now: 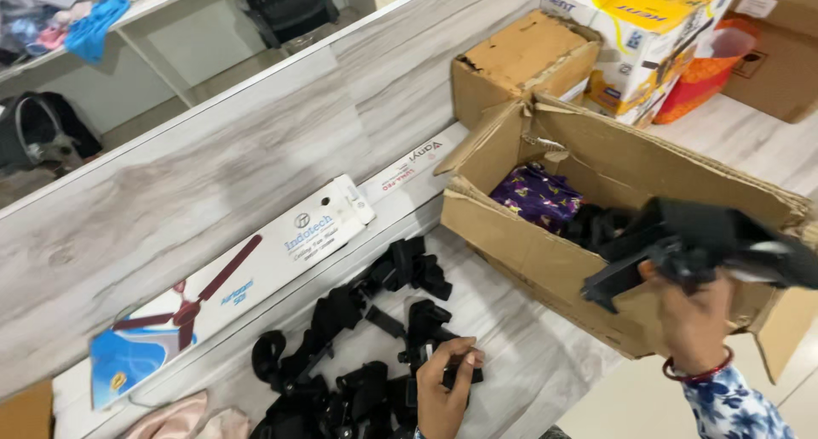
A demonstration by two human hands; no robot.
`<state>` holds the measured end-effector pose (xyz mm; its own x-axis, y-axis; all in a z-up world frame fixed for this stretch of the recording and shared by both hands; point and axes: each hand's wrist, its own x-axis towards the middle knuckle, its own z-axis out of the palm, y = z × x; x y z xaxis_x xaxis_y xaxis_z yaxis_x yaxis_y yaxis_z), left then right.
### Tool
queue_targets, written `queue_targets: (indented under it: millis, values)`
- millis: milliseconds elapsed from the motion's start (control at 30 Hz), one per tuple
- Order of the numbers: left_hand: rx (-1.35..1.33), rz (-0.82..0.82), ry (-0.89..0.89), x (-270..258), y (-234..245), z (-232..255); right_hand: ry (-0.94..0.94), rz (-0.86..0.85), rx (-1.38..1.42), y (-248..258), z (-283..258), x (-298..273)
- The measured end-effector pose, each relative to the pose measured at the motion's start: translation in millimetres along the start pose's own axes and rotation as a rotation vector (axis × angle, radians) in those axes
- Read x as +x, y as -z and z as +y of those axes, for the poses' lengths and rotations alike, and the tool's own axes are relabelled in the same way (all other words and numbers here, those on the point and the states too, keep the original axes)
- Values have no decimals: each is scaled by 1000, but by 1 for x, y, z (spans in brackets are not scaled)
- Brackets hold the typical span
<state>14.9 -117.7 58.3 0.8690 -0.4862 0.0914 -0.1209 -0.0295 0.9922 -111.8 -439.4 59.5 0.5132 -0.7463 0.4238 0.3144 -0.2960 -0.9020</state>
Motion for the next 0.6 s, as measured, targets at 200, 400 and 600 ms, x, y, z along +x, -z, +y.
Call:
queue_targets:
  millis: [200, 400, 600]
  values:
    - [79, -202, -72, 16, -47, -4, 111, 284, 402, 38, -71, 51]
    - [189, -206, -554, 60, -88, 26, -138, 246, 146, 88, -43, 78]
    - [498, -276, -722, 109, -133, 73, -142, -220, -355, 102, -43, 146]
